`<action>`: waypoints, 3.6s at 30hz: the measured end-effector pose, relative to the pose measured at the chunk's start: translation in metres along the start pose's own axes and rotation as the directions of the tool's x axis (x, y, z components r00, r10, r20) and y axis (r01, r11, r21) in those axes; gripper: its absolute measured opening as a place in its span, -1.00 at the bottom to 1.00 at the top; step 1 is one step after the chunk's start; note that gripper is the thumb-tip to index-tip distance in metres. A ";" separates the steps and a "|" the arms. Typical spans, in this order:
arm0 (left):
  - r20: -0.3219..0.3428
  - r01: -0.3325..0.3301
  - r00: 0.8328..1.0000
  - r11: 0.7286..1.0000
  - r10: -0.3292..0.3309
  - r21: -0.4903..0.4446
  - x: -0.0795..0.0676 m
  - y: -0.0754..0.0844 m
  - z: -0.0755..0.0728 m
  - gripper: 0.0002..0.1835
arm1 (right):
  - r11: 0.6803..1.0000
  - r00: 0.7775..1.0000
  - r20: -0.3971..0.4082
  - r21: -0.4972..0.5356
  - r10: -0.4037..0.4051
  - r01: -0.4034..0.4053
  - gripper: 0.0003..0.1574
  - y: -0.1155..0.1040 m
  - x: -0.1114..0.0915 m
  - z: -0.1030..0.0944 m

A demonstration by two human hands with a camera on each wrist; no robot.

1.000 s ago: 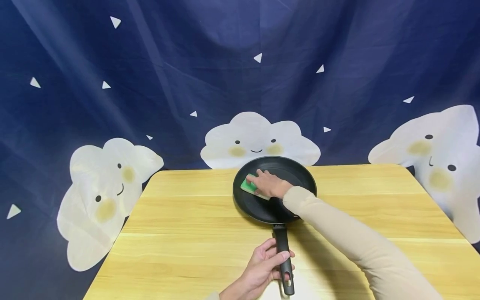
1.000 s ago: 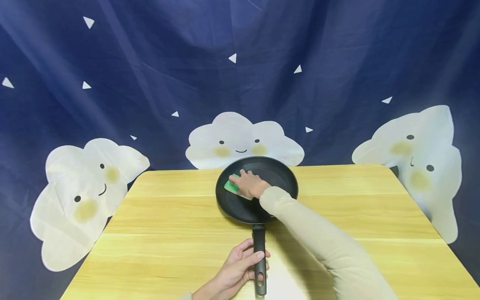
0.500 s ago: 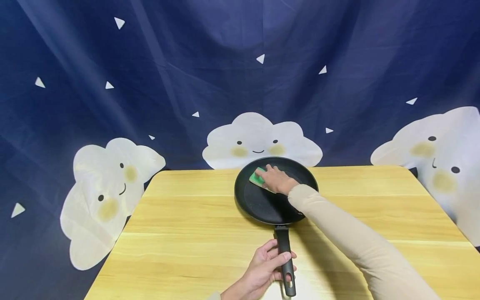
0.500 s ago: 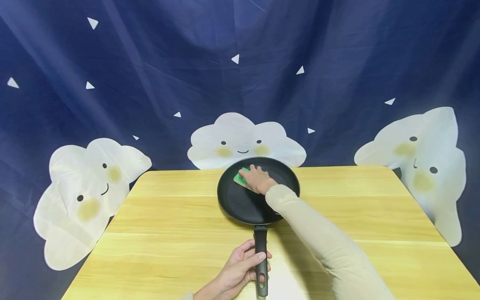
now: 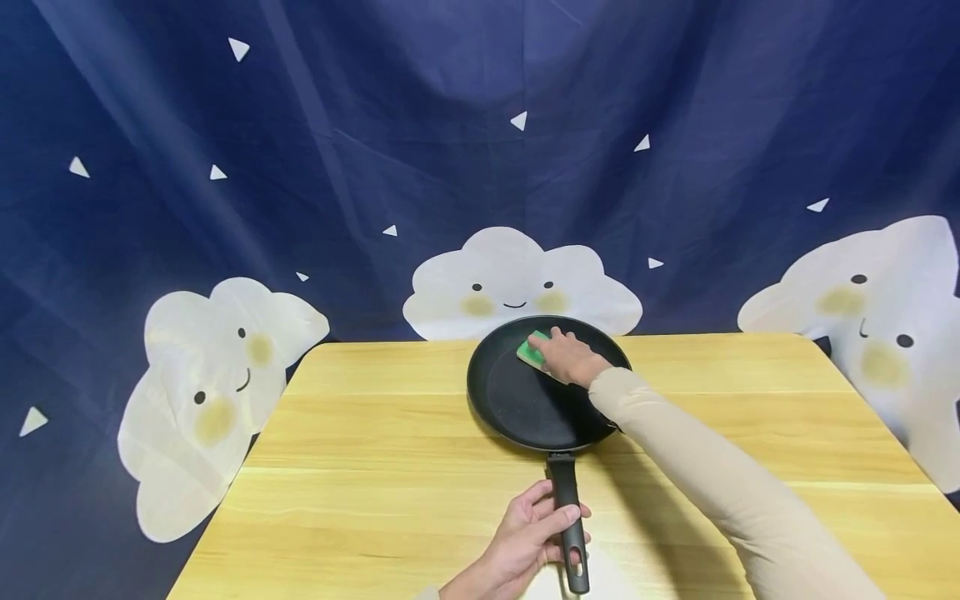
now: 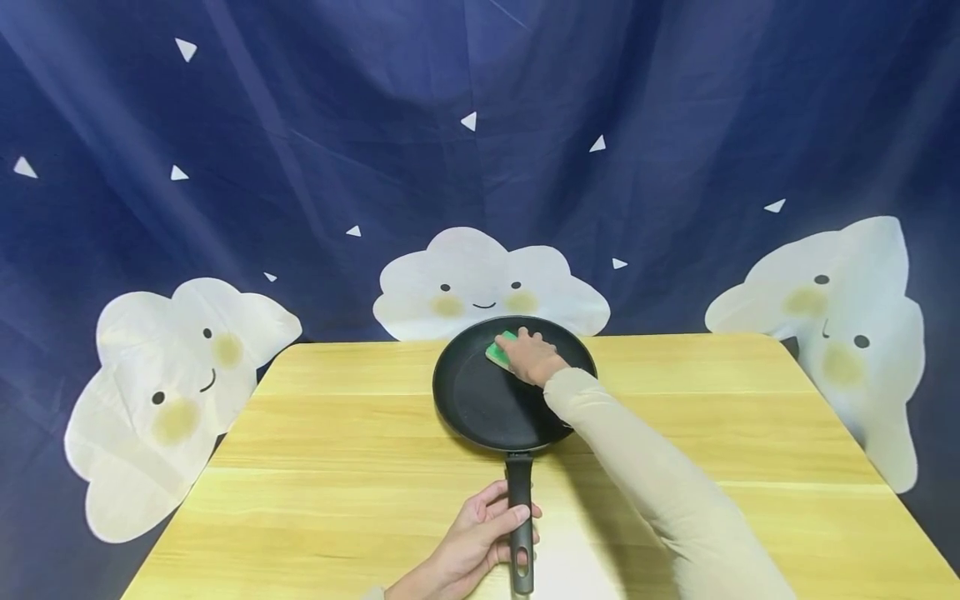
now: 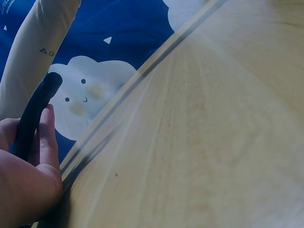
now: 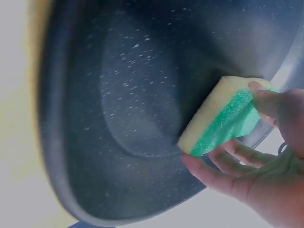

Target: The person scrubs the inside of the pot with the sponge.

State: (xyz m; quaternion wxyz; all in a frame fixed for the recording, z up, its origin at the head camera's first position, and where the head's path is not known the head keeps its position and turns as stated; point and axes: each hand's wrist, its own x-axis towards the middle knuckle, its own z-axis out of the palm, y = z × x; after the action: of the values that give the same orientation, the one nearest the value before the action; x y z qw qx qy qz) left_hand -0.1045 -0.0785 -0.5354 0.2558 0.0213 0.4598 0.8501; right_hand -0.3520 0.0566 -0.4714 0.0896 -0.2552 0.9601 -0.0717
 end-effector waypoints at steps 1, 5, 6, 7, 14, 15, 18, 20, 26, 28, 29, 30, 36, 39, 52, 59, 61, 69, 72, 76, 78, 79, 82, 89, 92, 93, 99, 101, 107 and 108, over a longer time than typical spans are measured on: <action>0.001 -0.001 1.000 1.000 0.001 -0.001 0.000 0.000 0.000 -0.41 | 1.000 1.000 -0.002 -0.003 0.001 -0.001 -0.48 0.001 -0.001 0.000; 0.003 0.000 1.000 1.000 0.000 -0.005 0.000 0.000 0.000 -0.40 | 1.000 1.000 -0.018 -0.014 -0.006 0.006 -0.50 0.005 -0.006 0.002; 0.001 0.000 1.000 1.000 0.000 -0.006 0.000 0.000 0.000 -0.40 | 1.000 1.000 -0.024 -0.015 -0.012 0.012 -0.51 0.005 -0.008 0.001; 0.001 -0.001 1.000 1.000 0.001 -0.006 0.000 0.000 0.000 -0.40 | 1.000 0.999 -0.031 -0.015 -0.020 0.019 -0.52 0.006 -0.011 0.001; 0.006 -0.006 1.000 1.000 0.006 -0.001 0.001 0.000 -0.001 -0.40 | 0.998 0.997 -0.045 -0.003 -0.059 0.059 -0.55 0.013 -0.026 -0.002; 0.008 -0.005 1.000 1.000 0.005 -0.001 0.001 0.000 -0.001 -0.40 | 0.998 0.997 -0.045 0.000 -0.061 0.061 -0.53 0.015 -0.028 -0.002; 0.013 0.000 1.000 1.000 0.000 -0.003 0.001 0.000 -0.001 -0.40 | 0.998 0.997 -0.039 0.002 -0.062 0.062 -0.49 0.018 -0.034 -0.001; 0.014 0.003 1.000 1.000 -0.003 -0.004 0.000 0.000 -0.001 -0.39 | 0.998 0.997 -0.042 0.007 -0.067 0.068 -0.48 0.019 -0.038 0.000; 0.015 0.004 1.000 1.000 -0.003 -0.009 0.000 0.000 -0.002 -0.38 | 0.995 0.992 -0.070 0.013 -0.101 0.103 -0.50 0.019 -0.050 0.002; 0.017 0.005 1.000 1.000 -0.005 -0.012 0.000 0.000 -0.002 -0.38 | 0.994 0.992 -0.066 0.020 -0.107 0.108 -0.49 0.019 -0.055 0.003; 0.018 0.007 1.000 1.000 -0.007 -0.013 0.000 0.000 -0.002 -0.38 | 0.994 0.992 -0.064 0.025 -0.108 0.110 -0.49 0.019 -0.058 0.004; 0.018 0.008 1.000 1.000 -0.008 -0.013 0.000 0.000 -0.002 -0.38 | 0.993 0.992 -0.062 0.026 -0.113 0.115 -0.48 0.019 -0.061 0.004; 0.022 0.012 1.000 1.000 -0.012 -0.010 0.000 0.001 -0.002 -0.38 | 0.985 0.985 -0.061 0.047 -0.161 0.164 -0.47 0.016 -0.075 0.005; 0.021 0.012 1.000 1.000 -0.012 -0.008 0.000 0.001 -0.002 -0.37 | 0.984 0.985 -0.059 0.059 -0.163 0.167 -0.46 0.014 -0.081 0.007; 0.009 0.030 0.999 1.000 -0.030 -0.008 0.000 0.001 -0.002 -0.36 | 0.953 0.959 -0.095 0.126 -0.266 0.276 -0.53 0.006 -0.100 0.009; 0.013 0.020 1.000 1.000 -0.020 0.001 0.001 0.000 -0.002 -0.38 | 0.924 0.937 -0.044 0.154 -0.346 0.349 -0.50 0.002 -0.105 0.005; 0.017 0.016 1.000 1.000 -0.016 0.004 0.002 0.000 -0.002 -0.38 | 0.919 0.932 -0.015 0.167 -0.361 0.358 -0.47 0.000 -0.105 0.004; 0.028 0.017 0.999 1.000 -0.018 0.004 0.000 -0.001 -0.003 -0.38 | 0.903 0.917 0.084 0.233 -0.390 0.362 -0.43 -0.006 -0.105 0.000; 0.030 0.014 0.999 1.000 -0.014 0.003 0.000 -0.001 -0.003 -0.39 | 0.892 0.909 0.106 0.266 -0.404 0.366 -0.44 -0.007 -0.105 -0.003; 0.030 0.018 0.999 1.000 -0.018 0.006 0.000 -0.001 -0.003 -0.39 | 0.874 0.901 0.121 0.325 -0.416 0.360 -0.45 -0.008 -0.106 -0.004; 0.029 0.022 0.999 1.000 -0.022 0.005 0.000 -0.001 -0.002 -0.39 | 0.870 0.902 0.129 0.348 -0.412 0.348 -0.47 -0.008 -0.107 -0.005; 0.028 0.023 0.999 1.000 -0.023 0.005 0.000 0.000 -0.002 -0.38 | 0.866 0.902 0.128 0.363 -0.413 0.345 -0.48 -0.008 -0.108 -0.005; 0.020 0.022 1.000 1.000 -0.022 0.004 0.000 0.000 -0.001 -0.39 | 0.861 0.908 0.118 0.386 -0.401 0.330 -0.51 -0.009 -0.110 -0.006; 0.022 0.022 1.000 1.000 -0.022 0.003 -0.002 0.002 -0.002 -0.36 | 0.848 0.909 0.031 0.373 -0.417 0.376 -0.58 -0.009 -0.119 -0.004; 0.037 0.020 0.999 1.000 -0.020 0.001 -0.002 0.002 -0.002 -0.35 | 0.834 0.898 -0.022 0.361 -0.439 0.417 -0.60 -0.007 -0.126 -0.002; 0.040 0.018 0.999 1.000 -0.018 0.001 -0.002 0.001 -0.002 -0.35 | 0.827 0.895 -0.041 0.365 -0.444 0.427 -0.60 -0.006 -0.128 -0.002; 0.037 0.008 0.999 1.000 -0.008 0.004 -0.001 0.000 -0.002 -0.36 | 0.777 0.862 -0.209 0.374 -0.462 0.507 -0.59 0.000 -0.142 -0.001; 0.029 0.006 1.000 1.000 -0.006 0.006 -0.001 -0.001 -0.002 -0.37 | 0.785 0.861 -0.274 0.359 -0.428 0.505 -0.57 0.001 -0.147 0.000; 0.004 -0.003 1.000 1.000 0.003 0.006 -0.003 -0.003 -0.003 -0.38 | 0.871 0.870 -0.443 0.317 -0.215 0.376 -0.54 0.012 -0.163 0.005; 0.001 -0.007 1.000 1.000 0.007 0.006 -0.003 -0.003 -0.003 -0.39 | 0.881 0.863 -0.471 0.312 -0.182 0.356 -0.54 0.014 -0.165 0.006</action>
State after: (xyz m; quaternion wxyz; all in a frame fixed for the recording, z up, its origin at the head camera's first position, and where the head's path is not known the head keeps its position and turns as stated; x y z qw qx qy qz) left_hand -0.1012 -0.0806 -0.5387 0.2530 0.0240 0.4624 0.8495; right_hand -0.2164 0.1513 -0.4579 -0.0858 -0.3443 0.8760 -0.3268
